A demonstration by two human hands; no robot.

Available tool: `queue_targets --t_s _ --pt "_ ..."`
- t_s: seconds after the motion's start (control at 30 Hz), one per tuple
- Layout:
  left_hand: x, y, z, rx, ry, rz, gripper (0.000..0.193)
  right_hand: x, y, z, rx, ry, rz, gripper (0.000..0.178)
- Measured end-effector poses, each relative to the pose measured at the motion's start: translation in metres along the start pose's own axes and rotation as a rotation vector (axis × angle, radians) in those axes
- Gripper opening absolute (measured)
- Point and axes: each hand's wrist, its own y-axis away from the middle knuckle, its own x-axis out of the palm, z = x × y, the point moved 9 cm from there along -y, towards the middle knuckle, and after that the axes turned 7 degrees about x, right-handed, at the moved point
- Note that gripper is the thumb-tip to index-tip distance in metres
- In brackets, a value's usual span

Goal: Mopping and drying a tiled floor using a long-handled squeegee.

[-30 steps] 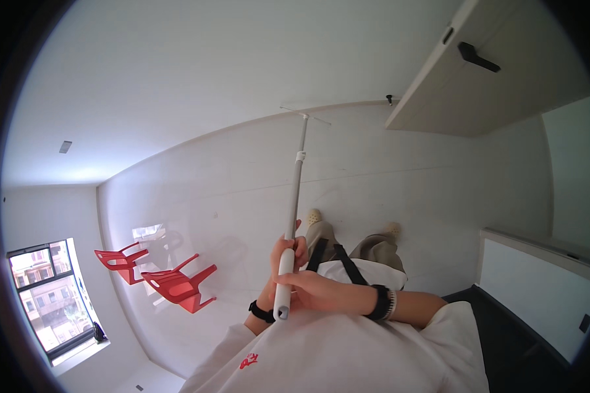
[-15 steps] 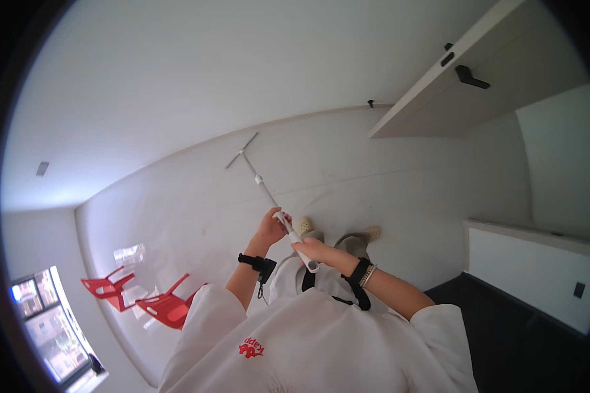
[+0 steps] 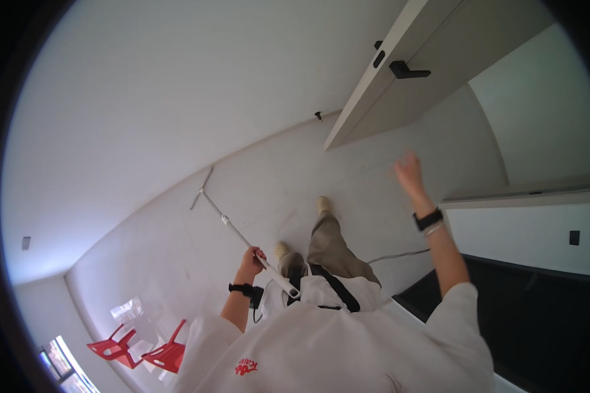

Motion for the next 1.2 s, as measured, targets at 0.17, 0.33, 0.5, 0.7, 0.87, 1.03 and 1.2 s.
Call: queue_targets --t_s 0.17,0.33,0.5,0.7,0.87,1.03,1.2 --pt "0.018 0.008 -0.025 0.046 0.027 0.106 0.011 -0.064 -0.109 0.056 -0.128 0.202 -0.148 0.051" --pt "0.005 0.018 -0.039 0.084 -0.059 -0.125 0.013 -0.071 -0.19 0.127 -0.443 0.325 -0.214 0.054" --pt "-0.024 0.046 -0.033 0.192 -0.265 -0.281 0.009 -0.044 -0.23 0.155 -0.487 0.511 -0.219 0.054" --pt "-0.011 0.072 0.01 0.159 -0.393 -0.42 0.013 -0.041 -0.27 0.165 -0.179 0.576 0.094 0.055" --pt "0.052 0.086 0.042 0.195 -0.399 -0.279 0.012 -0.047 -0.265 0.172 -0.206 0.578 0.068 0.061" --pt "0.092 0.094 0.033 0.495 -0.886 -0.11 0.018 -0.048 -0.269 0.171 -0.186 0.529 0.022 0.054" --pt "0.062 0.08 0.05 0.521 -0.925 -0.184 0.019 -0.05 -0.271 0.176 -0.201 0.457 -0.063 0.05"
